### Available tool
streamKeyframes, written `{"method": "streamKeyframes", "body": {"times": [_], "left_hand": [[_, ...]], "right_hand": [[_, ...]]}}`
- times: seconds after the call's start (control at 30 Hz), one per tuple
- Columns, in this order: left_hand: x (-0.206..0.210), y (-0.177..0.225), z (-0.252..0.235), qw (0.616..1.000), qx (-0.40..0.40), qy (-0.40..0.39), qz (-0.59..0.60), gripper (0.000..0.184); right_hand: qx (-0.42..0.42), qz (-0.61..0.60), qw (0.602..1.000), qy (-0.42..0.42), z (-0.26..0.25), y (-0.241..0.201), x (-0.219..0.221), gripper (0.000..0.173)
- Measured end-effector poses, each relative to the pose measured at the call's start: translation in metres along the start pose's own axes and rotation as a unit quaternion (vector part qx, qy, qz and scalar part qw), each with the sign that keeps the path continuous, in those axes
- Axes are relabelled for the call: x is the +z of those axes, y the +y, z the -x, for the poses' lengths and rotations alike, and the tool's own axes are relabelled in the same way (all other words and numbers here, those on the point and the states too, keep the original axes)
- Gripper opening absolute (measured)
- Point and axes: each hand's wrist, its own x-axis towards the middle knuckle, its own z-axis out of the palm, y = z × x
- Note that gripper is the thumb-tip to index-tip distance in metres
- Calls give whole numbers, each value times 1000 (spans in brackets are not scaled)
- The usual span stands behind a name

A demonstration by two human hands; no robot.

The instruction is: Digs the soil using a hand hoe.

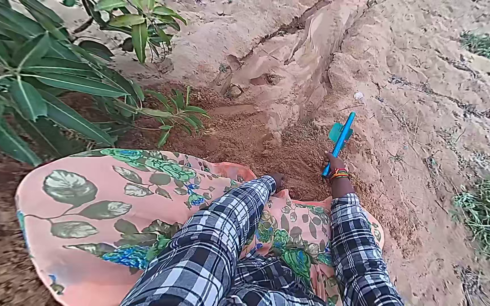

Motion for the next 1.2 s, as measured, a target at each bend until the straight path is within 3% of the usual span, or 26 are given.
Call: {"method": "streamKeyframes", "body": {"times": [0.07,0.23,0.5,0.7,0.8,0.97,1.2], "left_hand": [[14,-16,-26,999,12,24,30,52],[16,-18,-28,999,9,22,47,48],[21,-26,-43,999,19,29,38,46],[19,-25,-45,999,9,23,27,50],[19,-26,-48,999,2,24,25,52],[17,-23,-41,999,5,22,29,51],[15,-20,-35,999,-1,19,32,51]], "right_hand": [[-14,-12,1000,13,-2,4,3,18],[-60,45,996,40,-20,19,1,31],[-149,105,973,141,-19,-4,-14,42],[-27,-102,989,101,-18,-2,-15,27],[-6,-154,984,87,-10,-8,-14,18],[2,-135,987,90,-6,-12,-18,21],[-47,-58,987,144,-9,-10,-22,30]]}}
